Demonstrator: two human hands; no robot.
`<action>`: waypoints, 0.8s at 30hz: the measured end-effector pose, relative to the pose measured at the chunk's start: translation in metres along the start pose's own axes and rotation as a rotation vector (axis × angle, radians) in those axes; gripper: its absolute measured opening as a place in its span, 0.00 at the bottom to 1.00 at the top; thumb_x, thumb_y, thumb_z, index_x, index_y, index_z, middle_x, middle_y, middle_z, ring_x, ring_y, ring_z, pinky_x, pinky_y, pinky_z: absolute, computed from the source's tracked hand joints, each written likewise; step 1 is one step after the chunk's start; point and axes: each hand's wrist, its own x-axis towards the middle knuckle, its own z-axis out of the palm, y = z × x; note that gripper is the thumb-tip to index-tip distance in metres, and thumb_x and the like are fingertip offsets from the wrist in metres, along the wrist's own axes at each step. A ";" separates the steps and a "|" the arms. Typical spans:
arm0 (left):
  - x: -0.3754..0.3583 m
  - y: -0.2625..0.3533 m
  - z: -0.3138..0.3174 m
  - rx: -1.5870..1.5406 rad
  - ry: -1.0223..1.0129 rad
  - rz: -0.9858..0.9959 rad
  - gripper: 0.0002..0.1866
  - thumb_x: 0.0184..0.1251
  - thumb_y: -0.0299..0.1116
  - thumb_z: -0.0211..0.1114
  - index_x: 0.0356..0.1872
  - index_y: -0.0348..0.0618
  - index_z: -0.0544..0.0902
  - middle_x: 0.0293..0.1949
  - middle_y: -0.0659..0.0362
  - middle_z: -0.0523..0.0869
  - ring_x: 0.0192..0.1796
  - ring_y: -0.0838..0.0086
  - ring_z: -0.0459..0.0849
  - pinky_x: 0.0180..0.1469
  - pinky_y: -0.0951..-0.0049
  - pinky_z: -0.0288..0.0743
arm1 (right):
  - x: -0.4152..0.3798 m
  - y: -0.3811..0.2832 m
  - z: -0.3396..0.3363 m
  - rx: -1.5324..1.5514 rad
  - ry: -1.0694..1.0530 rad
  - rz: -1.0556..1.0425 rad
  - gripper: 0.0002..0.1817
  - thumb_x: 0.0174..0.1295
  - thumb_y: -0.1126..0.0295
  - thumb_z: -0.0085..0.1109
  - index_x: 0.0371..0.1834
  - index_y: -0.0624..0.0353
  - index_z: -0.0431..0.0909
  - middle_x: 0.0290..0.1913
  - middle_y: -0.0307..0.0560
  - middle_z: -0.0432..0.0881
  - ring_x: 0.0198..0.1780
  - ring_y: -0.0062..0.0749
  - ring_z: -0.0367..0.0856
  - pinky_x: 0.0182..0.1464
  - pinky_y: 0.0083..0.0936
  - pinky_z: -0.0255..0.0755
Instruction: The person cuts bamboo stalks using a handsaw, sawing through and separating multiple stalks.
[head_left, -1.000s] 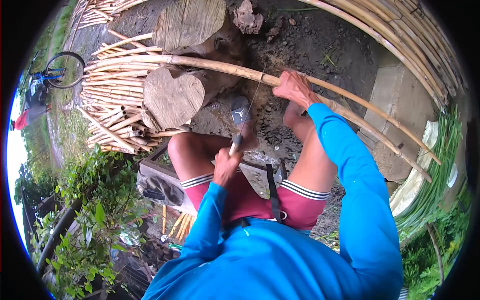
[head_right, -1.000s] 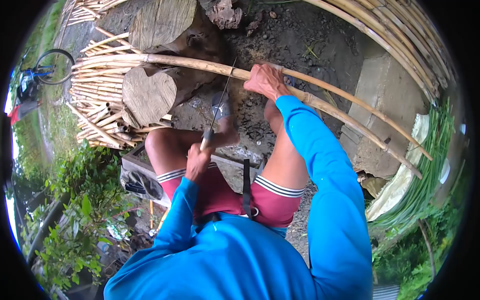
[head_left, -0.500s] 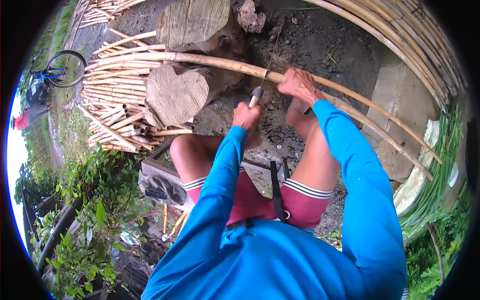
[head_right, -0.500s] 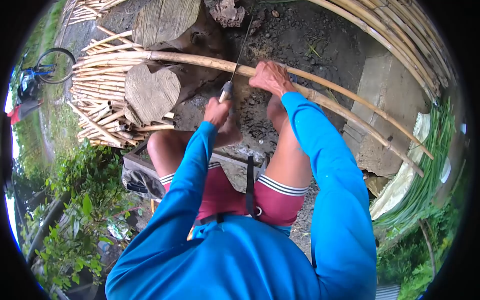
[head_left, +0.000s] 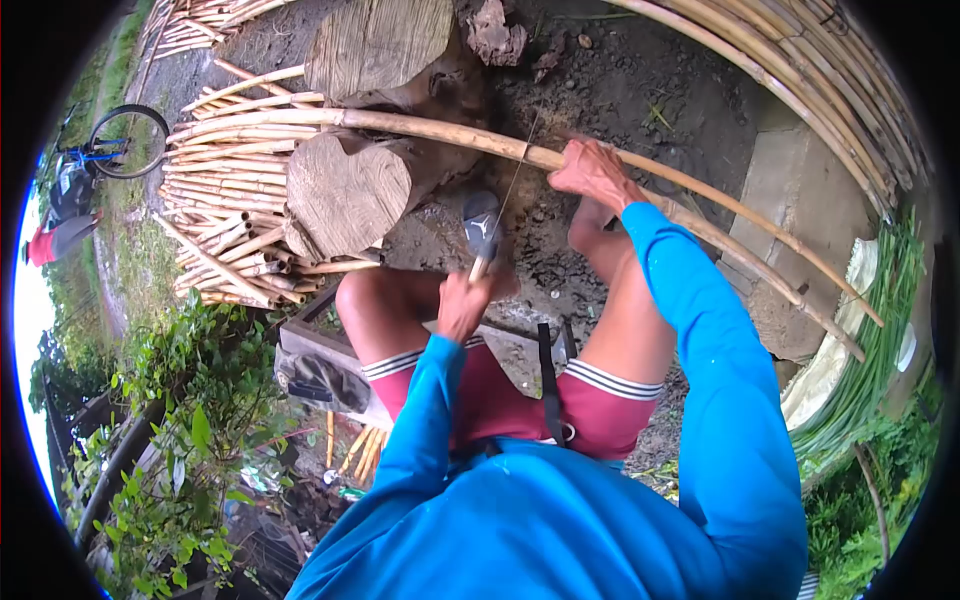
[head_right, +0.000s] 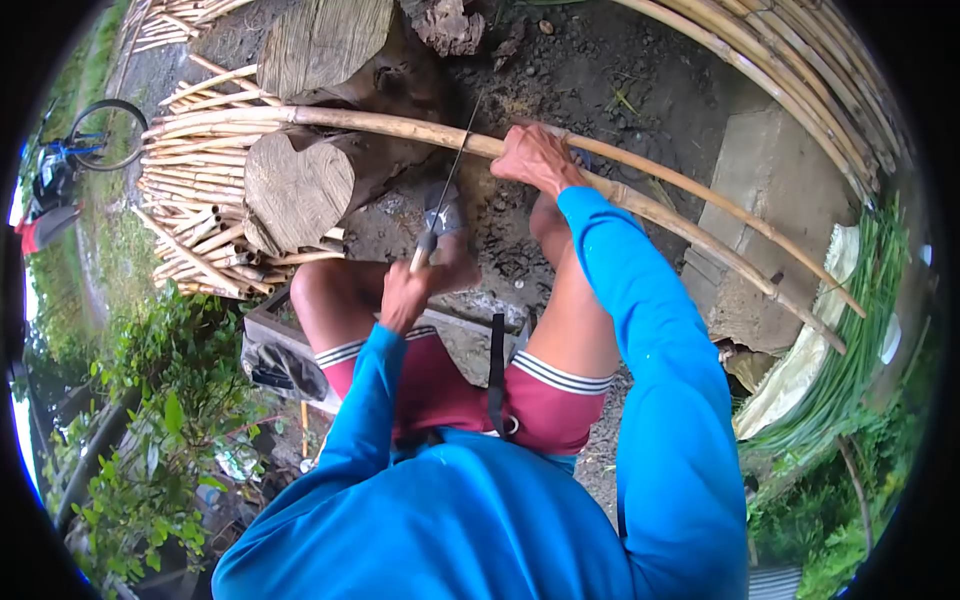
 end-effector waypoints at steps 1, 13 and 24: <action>-0.028 0.011 -0.015 -0.215 -0.071 -0.329 0.17 0.60 0.42 0.61 0.32 0.36 0.85 0.27 0.39 0.84 0.35 0.48 0.86 0.39 0.53 0.77 | -0.002 -0.002 -0.003 0.018 -0.028 0.027 0.19 0.45 0.61 0.59 0.35 0.64 0.86 0.39 0.71 0.83 0.46 0.64 0.84 0.53 0.46 0.78; -0.023 0.000 -0.003 -0.173 0.001 -0.152 0.15 0.57 0.40 0.61 0.30 0.35 0.83 0.29 0.37 0.84 0.35 0.49 0.86 0.38 0.53 0.75 | -0.003 -0.004 0.000 0.029 -0.069 0.054 0.20 0.45 0.61 0.59 0.36 0.65 0.85 0.40 0.72 0.83 0.47 0.64 0.83 0.54 0.47 0.77; -0.038 0.038 -0.021 -0.390 -0.030 -0.438 0.15 0.58 0.39 0.64 0.29 0.34 0.75 0.20 0.51 0.76 0.23 0.69 0.72 0.30 0.63 0.69 | -0.002 0.003 0.001 0.005 0.046 -0.023 0.23 0.47 0.55 0.64 0.37 0.66 0.84 0.36 0.67 0.85 0.42 0.63 0.84 0.49 0.47 0.79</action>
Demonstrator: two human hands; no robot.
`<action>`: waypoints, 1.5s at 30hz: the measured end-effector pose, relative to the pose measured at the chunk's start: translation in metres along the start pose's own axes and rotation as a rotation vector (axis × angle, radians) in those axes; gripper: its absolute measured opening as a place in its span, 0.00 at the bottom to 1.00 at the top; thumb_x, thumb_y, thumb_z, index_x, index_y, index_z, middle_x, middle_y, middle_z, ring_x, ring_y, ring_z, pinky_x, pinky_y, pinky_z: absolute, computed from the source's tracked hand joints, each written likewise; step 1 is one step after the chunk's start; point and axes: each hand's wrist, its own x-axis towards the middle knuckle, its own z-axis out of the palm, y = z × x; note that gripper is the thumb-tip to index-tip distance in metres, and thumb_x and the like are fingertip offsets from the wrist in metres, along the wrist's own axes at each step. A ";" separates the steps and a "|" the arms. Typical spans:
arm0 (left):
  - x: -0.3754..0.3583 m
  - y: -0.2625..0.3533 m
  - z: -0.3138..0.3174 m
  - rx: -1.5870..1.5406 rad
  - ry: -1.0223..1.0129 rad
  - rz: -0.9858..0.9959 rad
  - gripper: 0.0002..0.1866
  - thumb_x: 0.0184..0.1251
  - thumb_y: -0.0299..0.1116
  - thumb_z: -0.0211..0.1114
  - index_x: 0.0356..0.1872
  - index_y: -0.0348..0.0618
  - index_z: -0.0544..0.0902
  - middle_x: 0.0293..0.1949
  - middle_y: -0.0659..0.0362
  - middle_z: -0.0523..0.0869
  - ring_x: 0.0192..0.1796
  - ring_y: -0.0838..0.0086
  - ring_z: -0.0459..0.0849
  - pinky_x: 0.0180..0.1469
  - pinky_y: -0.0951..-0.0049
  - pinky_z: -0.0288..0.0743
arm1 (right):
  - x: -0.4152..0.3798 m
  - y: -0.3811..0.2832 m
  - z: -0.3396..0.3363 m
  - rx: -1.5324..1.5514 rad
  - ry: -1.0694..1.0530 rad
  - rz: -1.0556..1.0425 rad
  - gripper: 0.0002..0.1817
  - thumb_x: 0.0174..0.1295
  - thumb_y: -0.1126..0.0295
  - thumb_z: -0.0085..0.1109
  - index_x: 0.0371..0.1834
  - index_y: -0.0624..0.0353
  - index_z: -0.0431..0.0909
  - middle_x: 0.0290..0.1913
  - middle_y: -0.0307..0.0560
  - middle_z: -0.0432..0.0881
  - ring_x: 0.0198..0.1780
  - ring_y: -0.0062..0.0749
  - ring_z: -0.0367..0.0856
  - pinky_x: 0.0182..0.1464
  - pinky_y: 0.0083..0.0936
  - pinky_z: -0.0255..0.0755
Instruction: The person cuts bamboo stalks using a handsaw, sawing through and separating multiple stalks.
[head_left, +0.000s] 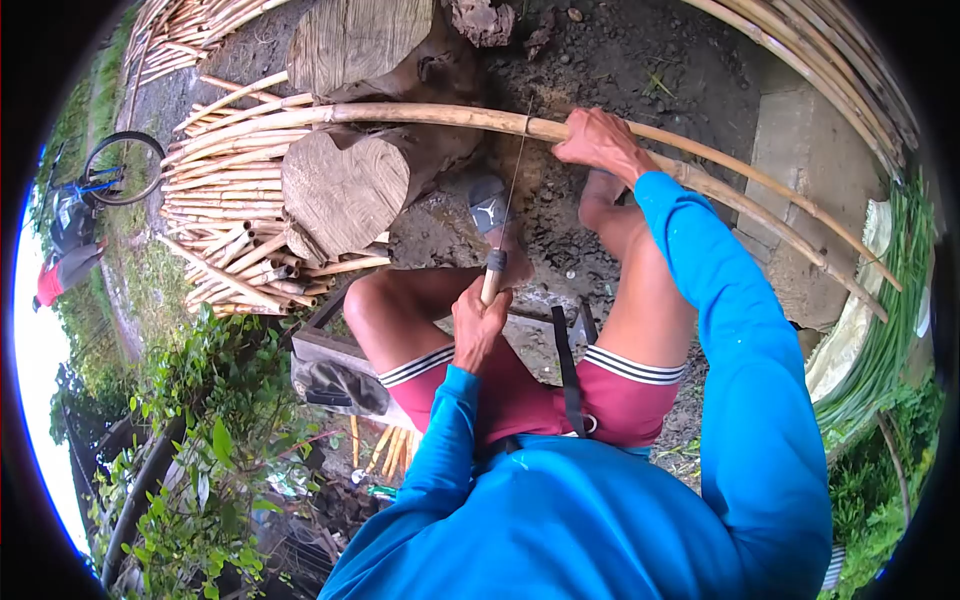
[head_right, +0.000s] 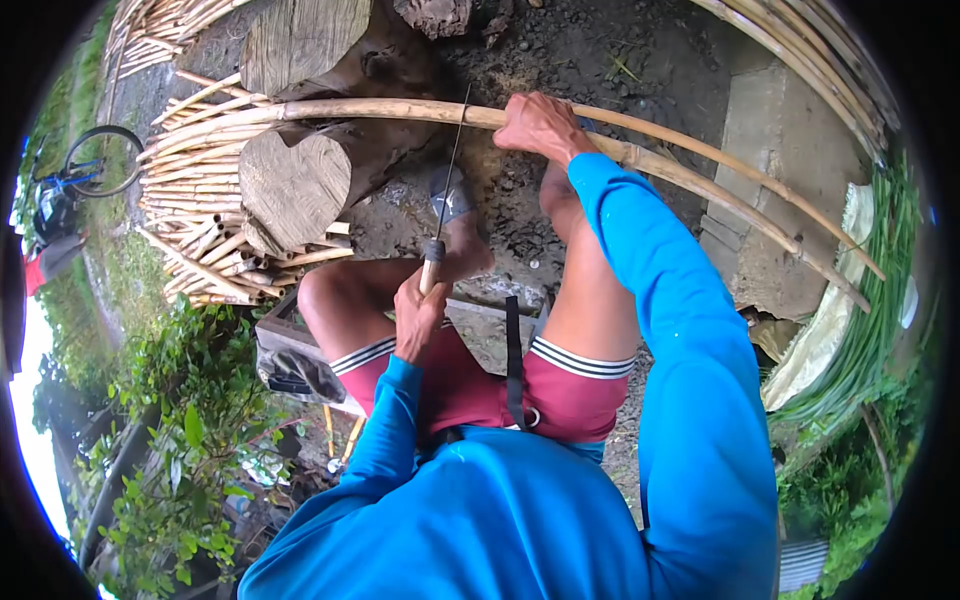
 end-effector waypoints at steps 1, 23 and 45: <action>-0.006 0.000 -0.005 -0.046 0.029 0.075 0.15 0.58 0.38 0.65 0.28 0.36 0.73 0.19 0.53 0.74 0.23 0.71 0.70 0.29 0.64 0.68 | -0.001 0.001 0.001 0.006 -0.003 0.004 0.23 0.47 0.55 0.64 0.37 0.66 0.84 0.36 0.67 0.85 0.42 0.63 0.84 0.49 0.47 0.79; 0.077 0.035 0.017 0.039 0.056 0.262 0.22 0.60 0.46 0.63 0.25 0.31 0.79 0.15 0.50 0.76 0.19 0.64 0.76 0.26 0.60 0.69 | -0.018 0.021 0.001 -0.045 0.063 0.068 0.21 0.46 0.58 0.60 0.35 0.67 0.84 0.38 0.70 0.83 0.43 0.64 0.84 0.49 0.47 0.78; 0.075 0.050 0.013 0.041 -0.013 0.132 0.20 0.59 0.45 0.59 0.35 0.33 0.82 0.27 0.37 0.82 0.34 0.49 0.85 0.38 0.55 0.76 | -0.019 0.017 -0.004 0.011 0.002 0.056 0.23 0.44 0.60 0.60 0.37 0.70 0.83 0.37 0.70 0.83 0.42 0.64 0.84 0.47 0.46 0.79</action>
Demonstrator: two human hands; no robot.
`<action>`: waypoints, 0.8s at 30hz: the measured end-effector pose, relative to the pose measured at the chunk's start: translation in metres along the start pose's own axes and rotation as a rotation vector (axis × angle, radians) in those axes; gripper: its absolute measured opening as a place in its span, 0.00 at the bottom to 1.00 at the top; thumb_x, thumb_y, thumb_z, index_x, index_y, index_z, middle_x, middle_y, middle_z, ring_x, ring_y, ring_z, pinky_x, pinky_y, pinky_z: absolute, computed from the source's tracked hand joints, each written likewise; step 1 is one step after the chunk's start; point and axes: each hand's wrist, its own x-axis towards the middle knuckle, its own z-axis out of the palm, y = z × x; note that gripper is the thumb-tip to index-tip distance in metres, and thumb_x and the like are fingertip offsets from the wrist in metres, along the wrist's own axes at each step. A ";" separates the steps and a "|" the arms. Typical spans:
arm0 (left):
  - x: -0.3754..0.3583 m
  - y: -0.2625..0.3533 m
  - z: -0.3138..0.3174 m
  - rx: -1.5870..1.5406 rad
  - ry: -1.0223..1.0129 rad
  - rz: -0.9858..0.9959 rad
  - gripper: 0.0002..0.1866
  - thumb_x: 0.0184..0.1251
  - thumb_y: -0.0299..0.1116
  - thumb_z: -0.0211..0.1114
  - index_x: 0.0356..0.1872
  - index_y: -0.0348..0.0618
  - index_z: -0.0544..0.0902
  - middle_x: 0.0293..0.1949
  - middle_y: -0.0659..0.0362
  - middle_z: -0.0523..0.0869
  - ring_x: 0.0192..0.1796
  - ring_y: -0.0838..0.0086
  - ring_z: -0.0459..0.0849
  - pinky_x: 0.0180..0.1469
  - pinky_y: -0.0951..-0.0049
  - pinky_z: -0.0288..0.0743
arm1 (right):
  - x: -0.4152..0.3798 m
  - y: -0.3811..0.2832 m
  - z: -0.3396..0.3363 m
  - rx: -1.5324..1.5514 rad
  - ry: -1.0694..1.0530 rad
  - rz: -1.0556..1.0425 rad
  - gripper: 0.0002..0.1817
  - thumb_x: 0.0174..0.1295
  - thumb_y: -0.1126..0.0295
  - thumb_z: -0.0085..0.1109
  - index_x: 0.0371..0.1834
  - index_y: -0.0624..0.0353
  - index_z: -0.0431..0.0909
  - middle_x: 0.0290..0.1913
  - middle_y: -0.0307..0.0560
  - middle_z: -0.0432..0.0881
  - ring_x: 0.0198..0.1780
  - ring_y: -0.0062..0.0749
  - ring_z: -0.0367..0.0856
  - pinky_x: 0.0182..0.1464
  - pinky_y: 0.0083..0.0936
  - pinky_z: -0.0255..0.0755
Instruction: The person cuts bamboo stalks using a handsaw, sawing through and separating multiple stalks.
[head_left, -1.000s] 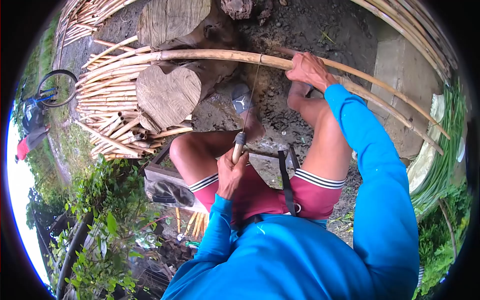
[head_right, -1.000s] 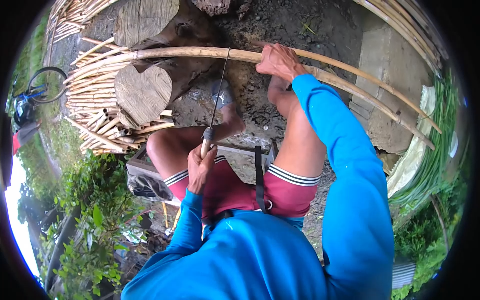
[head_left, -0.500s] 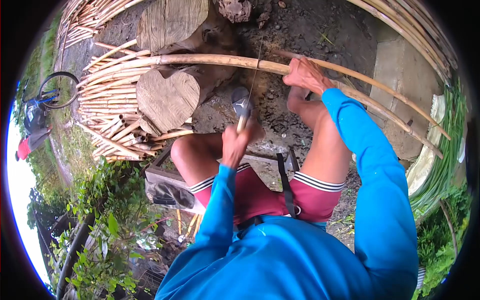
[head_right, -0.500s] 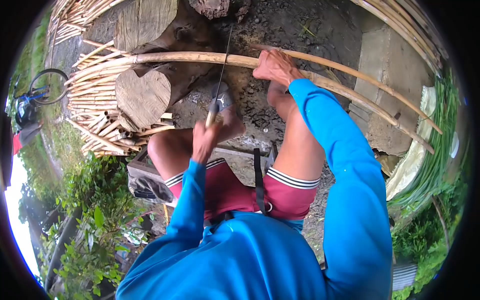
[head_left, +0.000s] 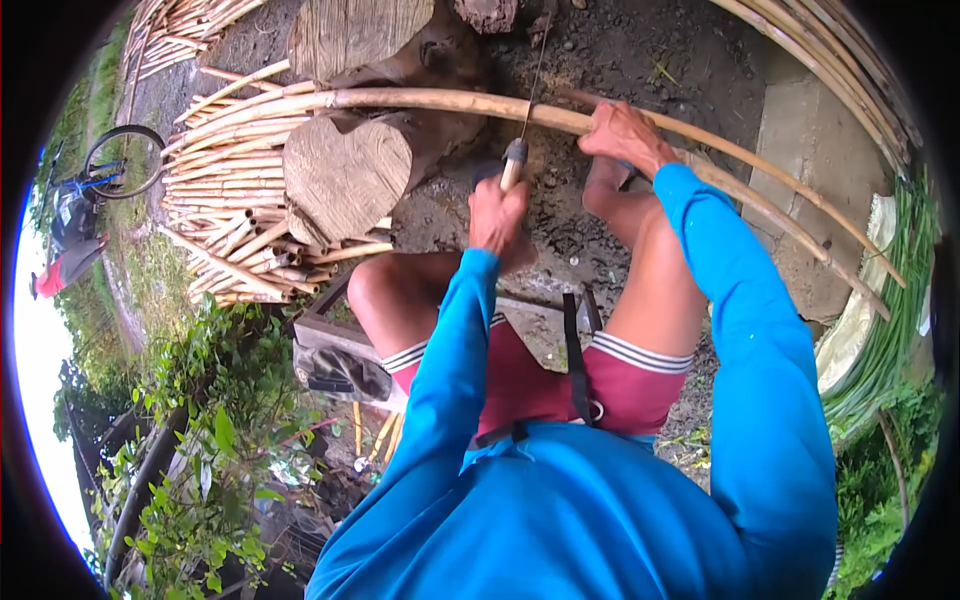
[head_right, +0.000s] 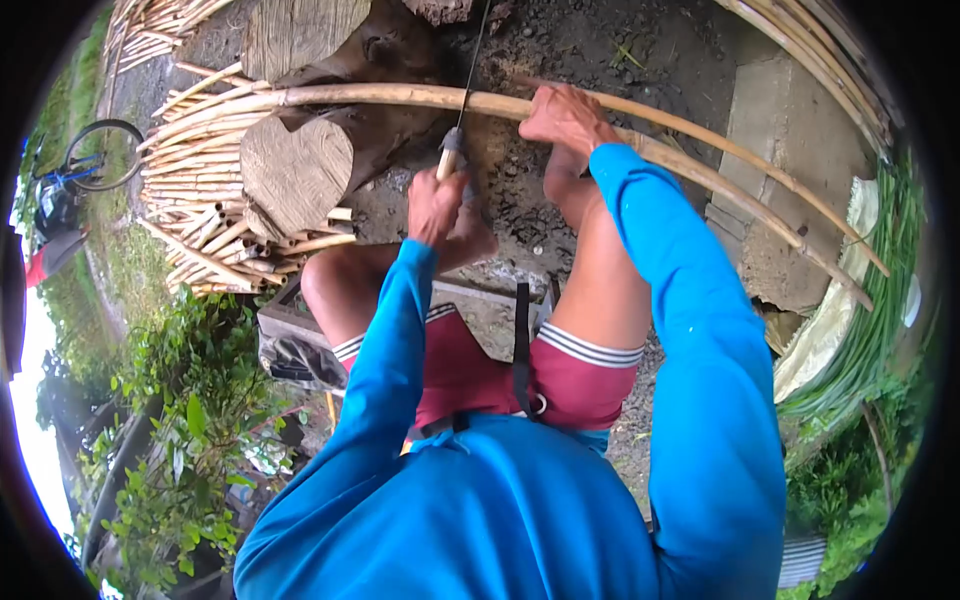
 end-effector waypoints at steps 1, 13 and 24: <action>0.009 0.003 0.001 -0.010 0.037 0.082 0.21 0.60 0.46 0.59 0.35 0.33 0.82 0.28 0.36 0.82 0.34 0.47 0.85 0.38 0.54 0.75 | 0.006 0.002 -0.002 -0.021 0.001 0.008 0.24 0.44 0.59 0.60 0.38 0.70 0.83 0.37 0.70 0.84 0.42 0.64 0.84 0.47 0.46 0.79; 0.012 0.003 -0.005 0.248 -0.039 0.174 0.20 0.59 0.45 0.61 0.35 0.34 0.83 0.33 0.36 0.84 0.37 0.48 0.86 0.38 0.54 0.77 | 0.005 -0.001 -0.007 -0.050 -0.039 0.037 0.21 0.45 0.61 0.57 0.36 0.67 0.85 0.38 0.70 0.84 0.44 0.63 0.84 0.50 0.46 0.79; 0.015 0.005 -0.003 0.011 0.024 0.141 0.19 0.59 0.42 0.62 0.27 0.32 0.79 0.17 0.51 0.77 0.21 0.66 0.79 0.25 0.62 0.70 | 0.000 -0.004 -0.006 -0.058 -0.078 0.071 0.20 0.46 0.61 0.56 0.37 0.65 0.86 0.39 0.68 0.85 0.46 0.61 0.85 0.53 0.45 0.78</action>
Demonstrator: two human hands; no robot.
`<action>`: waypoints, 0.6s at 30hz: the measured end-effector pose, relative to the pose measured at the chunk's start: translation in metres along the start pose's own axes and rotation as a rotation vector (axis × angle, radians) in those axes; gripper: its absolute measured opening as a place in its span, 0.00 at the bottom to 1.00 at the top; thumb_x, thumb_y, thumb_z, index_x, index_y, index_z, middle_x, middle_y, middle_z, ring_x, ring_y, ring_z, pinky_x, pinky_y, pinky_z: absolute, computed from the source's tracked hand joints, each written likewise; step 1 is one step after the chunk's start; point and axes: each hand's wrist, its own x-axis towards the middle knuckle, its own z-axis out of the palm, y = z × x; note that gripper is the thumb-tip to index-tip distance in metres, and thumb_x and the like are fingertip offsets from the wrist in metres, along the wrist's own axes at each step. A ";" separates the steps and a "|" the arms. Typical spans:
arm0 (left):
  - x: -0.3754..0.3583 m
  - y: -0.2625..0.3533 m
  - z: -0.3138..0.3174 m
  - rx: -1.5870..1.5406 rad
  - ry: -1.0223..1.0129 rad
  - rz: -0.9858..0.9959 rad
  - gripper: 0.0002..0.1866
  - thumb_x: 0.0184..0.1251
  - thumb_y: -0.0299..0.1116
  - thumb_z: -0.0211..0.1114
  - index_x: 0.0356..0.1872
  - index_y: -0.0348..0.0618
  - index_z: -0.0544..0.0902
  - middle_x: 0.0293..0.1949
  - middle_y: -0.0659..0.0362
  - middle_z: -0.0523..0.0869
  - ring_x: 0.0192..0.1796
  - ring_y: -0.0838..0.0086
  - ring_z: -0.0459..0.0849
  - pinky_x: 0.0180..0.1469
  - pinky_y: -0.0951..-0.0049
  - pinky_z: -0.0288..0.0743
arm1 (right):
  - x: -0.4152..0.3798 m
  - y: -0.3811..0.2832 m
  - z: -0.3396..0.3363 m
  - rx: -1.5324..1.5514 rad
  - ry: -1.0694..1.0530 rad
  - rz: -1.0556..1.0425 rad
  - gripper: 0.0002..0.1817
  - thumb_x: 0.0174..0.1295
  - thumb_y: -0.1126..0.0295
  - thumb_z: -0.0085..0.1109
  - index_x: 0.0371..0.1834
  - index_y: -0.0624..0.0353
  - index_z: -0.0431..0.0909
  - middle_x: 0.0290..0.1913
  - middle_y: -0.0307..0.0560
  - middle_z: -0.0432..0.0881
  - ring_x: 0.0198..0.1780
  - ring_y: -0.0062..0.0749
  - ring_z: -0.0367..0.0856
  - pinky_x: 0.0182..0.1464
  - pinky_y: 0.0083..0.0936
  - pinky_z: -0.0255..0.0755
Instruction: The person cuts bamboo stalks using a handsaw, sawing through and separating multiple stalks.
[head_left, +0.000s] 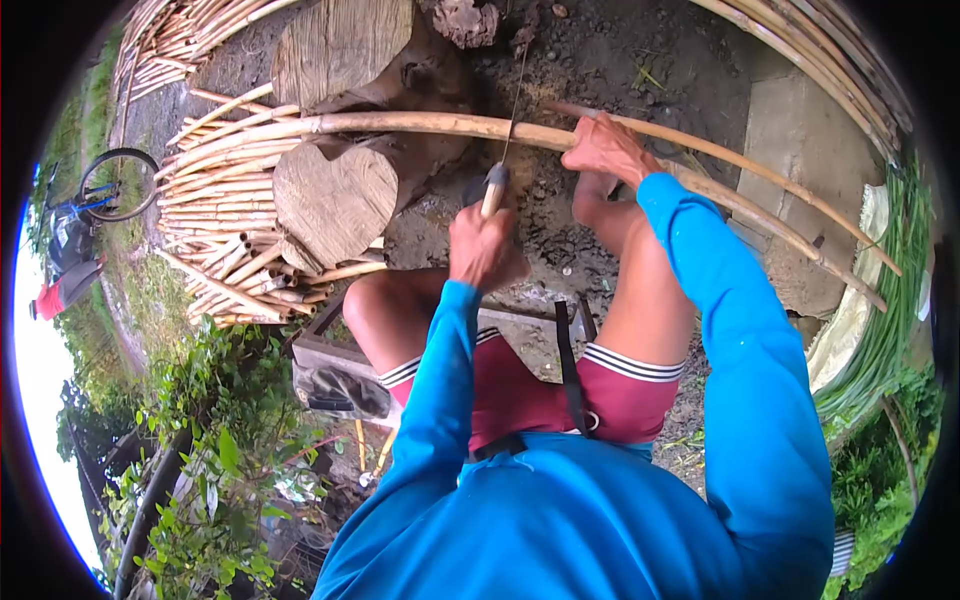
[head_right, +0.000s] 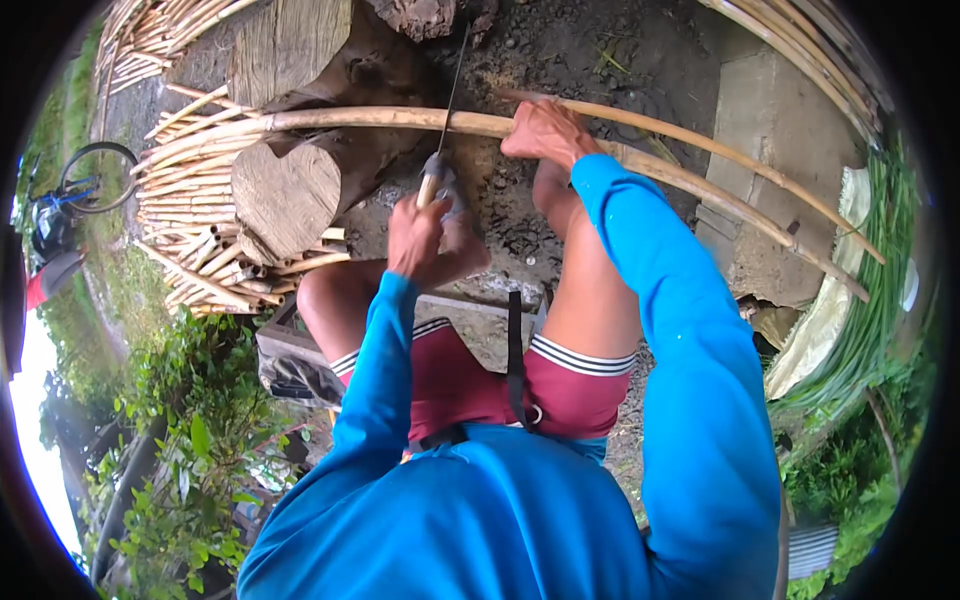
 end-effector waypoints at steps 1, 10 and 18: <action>-0.019 -0.006 -0.010 0.081 -0.043 0.013 0.19 0.59 0.43 0.62 0.31 0.31 0.81 0.22 0.45 0.80 0.28 0.60 0.83 0.33 0.59 0.73 | 0.002 0.002 -0.003 -0.004 -0.035 0.009 0.20 0.46 0.61 0.56 0.37 0.65 0.86 0.39 0.68 0.85 0.45 0.61 0.84 0.53 0.45 0.78; 0.018 0.024 0.004 0.023 -0.071 -0.311 0.14 0.51 0.35 0.64 0.34 0.34 0.82 0.29 0.42 0.83 0.34 0.52 0.86 0.38 0.55 0.77 | 0.000 0.001 -0.007 0.060 -0.086 -0.028 0.21 0.44 0.61 0.58 0.37 0.64 0.86 0.38 0.66 0.85 0.43 0.61 0.85 0.50 0.45 0.79; -0.068 -0.029 -0.020 0.003 -0.019 -0.154 0.18 0.59 0.41 0.61 0.32 0.32 0.83 0.25 0.43 0.84 0.30 0.66 0.84 0.38 0.60 0.75 | 0.003 0.003 0.000 0.034 -0.052 -0.057 0.20 0.43 0.62 0.58 0.35 0.66 0.85 0.36 0.68 0.84 0.43 0.61 0.85 0.49 0.42 0.79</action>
